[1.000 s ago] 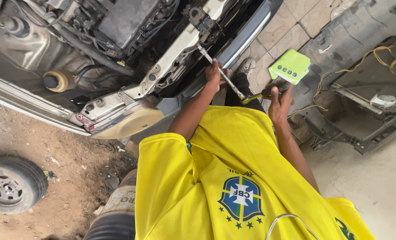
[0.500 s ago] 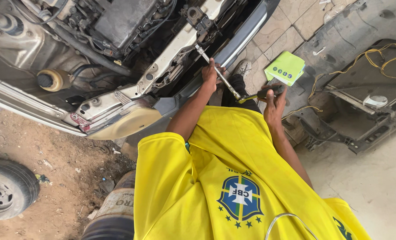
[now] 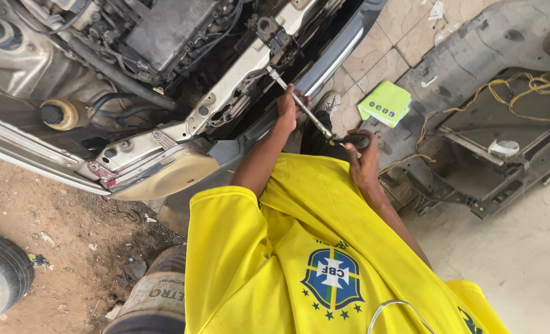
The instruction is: The person loosens and removes bolts from a metal component in a car engine bay using a ratchet and socket, then works on the surrounding engine area by hand.
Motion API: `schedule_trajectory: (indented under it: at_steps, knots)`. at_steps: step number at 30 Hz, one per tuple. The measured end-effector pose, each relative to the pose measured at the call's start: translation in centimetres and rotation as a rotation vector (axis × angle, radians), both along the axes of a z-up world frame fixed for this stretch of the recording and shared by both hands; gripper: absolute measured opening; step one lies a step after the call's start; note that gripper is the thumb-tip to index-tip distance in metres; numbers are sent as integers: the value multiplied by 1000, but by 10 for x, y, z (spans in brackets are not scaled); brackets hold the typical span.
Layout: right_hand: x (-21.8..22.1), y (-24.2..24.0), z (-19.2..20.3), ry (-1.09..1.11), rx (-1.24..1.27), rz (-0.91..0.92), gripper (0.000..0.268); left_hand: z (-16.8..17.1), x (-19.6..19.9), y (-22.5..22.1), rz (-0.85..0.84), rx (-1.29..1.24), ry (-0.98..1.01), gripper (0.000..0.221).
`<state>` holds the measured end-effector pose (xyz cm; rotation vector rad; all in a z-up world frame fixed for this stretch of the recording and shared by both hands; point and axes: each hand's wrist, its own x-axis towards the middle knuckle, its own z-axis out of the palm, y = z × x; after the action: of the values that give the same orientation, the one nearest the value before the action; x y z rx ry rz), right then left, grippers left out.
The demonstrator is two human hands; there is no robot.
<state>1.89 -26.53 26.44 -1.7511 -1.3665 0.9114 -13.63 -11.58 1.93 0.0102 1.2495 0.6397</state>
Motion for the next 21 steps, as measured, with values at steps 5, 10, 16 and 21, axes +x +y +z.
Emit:
schedule_trajectory:
  at_steps: [5,10,16,21]
  knots:
    - [-10,-8,12,-313,-58,253,48,-18,21,-3,85,-109,-142,32]
    - [-9,-22,-8,-412,138,465,47,-24,39,7,254,-239,158,33]
    - [48,14,-94,174,105,-512,47,-10,29,5,216,-266,118,32]
    - [131,79,-169,574,-395,-584,54,-4,38,7,267,-266,116,26]
